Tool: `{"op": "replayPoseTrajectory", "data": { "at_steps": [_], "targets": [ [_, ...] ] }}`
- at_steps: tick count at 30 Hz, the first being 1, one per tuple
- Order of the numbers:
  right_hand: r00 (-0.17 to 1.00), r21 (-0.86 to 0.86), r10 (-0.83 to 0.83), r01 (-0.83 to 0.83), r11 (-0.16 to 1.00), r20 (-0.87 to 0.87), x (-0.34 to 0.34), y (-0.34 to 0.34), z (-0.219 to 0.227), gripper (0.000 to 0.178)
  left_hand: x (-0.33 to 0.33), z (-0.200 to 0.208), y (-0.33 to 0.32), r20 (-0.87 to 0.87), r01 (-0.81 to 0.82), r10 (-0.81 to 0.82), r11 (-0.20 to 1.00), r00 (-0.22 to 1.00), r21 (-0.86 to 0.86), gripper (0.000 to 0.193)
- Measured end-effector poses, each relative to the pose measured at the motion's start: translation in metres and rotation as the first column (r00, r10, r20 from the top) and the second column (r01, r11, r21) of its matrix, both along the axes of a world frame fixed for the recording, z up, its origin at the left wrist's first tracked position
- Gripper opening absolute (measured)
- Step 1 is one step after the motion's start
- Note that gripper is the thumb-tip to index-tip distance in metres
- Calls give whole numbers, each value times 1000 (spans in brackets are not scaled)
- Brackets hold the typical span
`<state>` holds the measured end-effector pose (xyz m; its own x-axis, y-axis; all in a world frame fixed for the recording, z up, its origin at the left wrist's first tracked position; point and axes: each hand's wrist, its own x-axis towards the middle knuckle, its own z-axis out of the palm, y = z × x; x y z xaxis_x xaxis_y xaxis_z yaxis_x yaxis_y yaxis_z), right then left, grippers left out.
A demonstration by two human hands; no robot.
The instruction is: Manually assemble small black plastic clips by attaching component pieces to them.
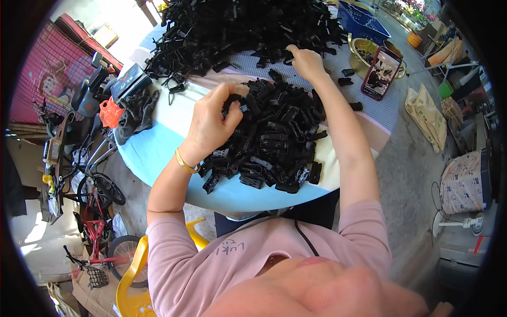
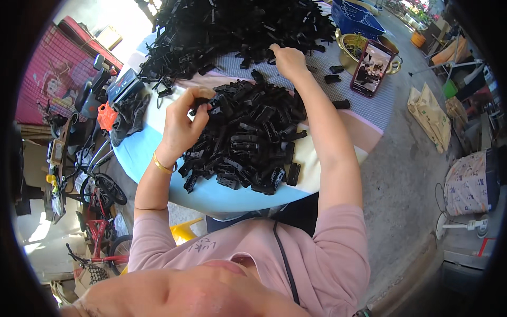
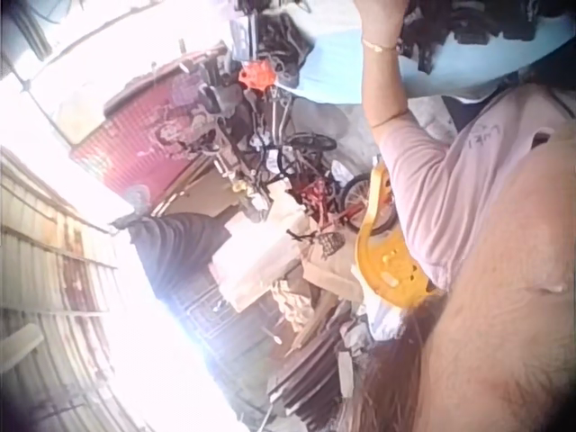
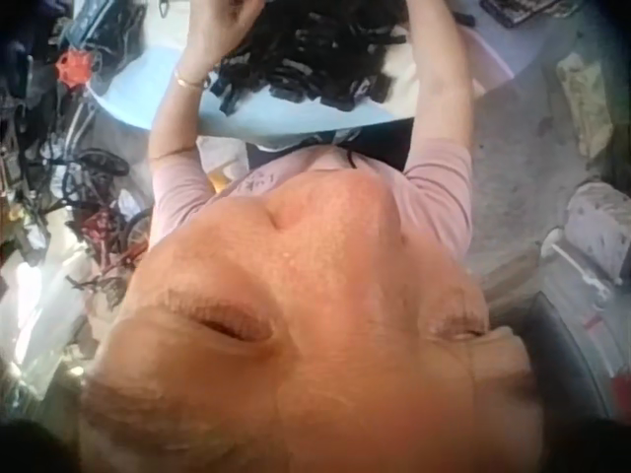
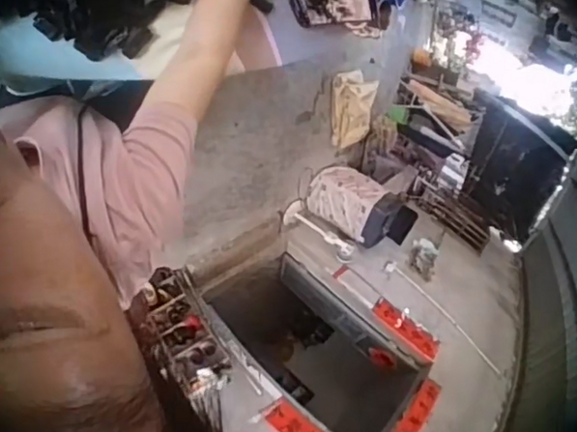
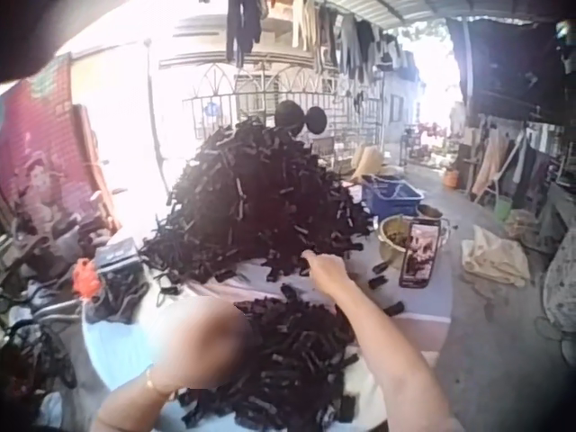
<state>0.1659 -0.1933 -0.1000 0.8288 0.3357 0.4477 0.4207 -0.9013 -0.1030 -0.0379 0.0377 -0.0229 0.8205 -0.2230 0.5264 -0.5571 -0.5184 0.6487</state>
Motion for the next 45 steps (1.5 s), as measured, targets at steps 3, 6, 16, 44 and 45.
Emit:
{"op": "replayPoseTrajectory", "data": {
  "at_steps": [3,6,16,44,45],
  "targets": [
    [997,24,43,-45,999,70,-4,-4,2,27,-1,5,-3,87,109,-128,975,988,194,38],
    [987,34,108,-112,993,118,-3,-6,-1,15,-6,8,-8,7,122,-126,973,992,197,43],
    [971,323,102,-171,931,218,-15,-1,19,14,-2,6,-6,29,94,-101,979,994,182,54],
    [764,730,646,-449,514,15,-128,81,74,22,19,-2,8,189,-93,91,996,978,1,73],
    [762,731,647,-450,514,14,-129,81,74,22,19,-2,9,219,-117,107,992,970,36,71]
  ]
}}
